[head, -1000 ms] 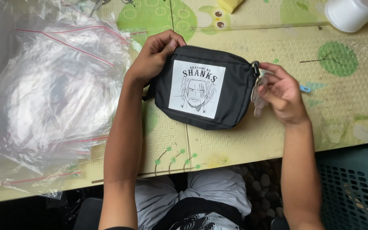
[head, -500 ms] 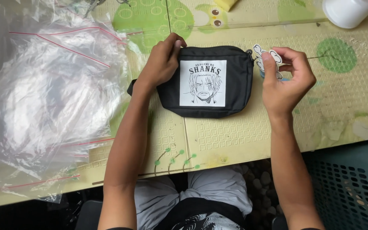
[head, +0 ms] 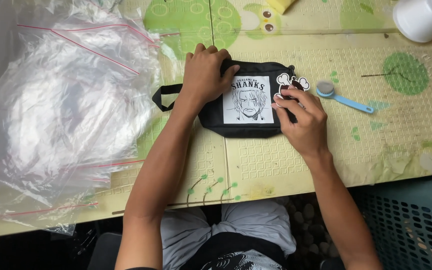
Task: The person attaches a skull-and-crossbones keychain to a black bag by threading a chain through a metal ring and securing it. They then use a blue brush to clean the surface of the bag.
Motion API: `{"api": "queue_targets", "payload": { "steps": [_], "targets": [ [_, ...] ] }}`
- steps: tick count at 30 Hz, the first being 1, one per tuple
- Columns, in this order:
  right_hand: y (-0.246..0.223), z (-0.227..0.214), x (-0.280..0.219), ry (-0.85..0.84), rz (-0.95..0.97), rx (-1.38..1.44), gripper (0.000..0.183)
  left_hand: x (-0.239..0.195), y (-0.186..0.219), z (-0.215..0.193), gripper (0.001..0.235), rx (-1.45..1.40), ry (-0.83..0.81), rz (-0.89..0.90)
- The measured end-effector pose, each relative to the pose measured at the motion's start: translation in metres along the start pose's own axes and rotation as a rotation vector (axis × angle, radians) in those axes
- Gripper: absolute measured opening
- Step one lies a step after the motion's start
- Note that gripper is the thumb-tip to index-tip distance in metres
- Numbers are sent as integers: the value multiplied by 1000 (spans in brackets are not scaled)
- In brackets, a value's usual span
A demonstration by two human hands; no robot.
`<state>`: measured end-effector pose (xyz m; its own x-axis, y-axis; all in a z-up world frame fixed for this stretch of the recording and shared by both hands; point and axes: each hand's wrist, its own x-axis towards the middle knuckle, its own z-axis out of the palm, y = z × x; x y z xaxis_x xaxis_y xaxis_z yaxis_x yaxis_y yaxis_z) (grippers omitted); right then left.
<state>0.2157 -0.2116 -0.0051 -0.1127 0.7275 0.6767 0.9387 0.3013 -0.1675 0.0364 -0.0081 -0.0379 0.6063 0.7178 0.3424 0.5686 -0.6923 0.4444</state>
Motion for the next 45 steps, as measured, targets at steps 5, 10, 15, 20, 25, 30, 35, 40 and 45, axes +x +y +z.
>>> {"api": "queue_targets", "payload": {
  "steps": [5, 10, 15, 20, 25, 30, 35, 40, 45],
  "targets": [
    [13, -13, 1, 203, 212, 204, 7, 2, 21, -3, 41, 307, 137, 241],
    [47, -26, -3, 343, 446, 480, 5, 22, 84, 9, 59, 136, 29, 335],
    [71, -26, -10, 426, 586, 564, 5, 42, 106, 38, 73, -287, -370, 177],
    [99, -22, -21, 503, 708, 554, 6, 31, 91, 28, 40, -705, -261, 323],
    [116, -19, -23, 434, 685, 667, 7, 21, 92, 15, 31, -973, -195, 392],
    [66, -53, 10, 8, 664, 835, 57, 21, 91, 7, 35, -1021, -206, 453],
    [56, -67, 17, -174, 642, 695, 58, 20, 89, 6, 36, -1024, -222, 465],
    [49, -70, 23, -245, 596, 525, 23, 19, 91, 7, 35, -1025, -220, 476],
    [60, -59, 17, -191, 393, 200, 20, 19, 88, 11, 47, -1030, -231, 392]
  ]
}}
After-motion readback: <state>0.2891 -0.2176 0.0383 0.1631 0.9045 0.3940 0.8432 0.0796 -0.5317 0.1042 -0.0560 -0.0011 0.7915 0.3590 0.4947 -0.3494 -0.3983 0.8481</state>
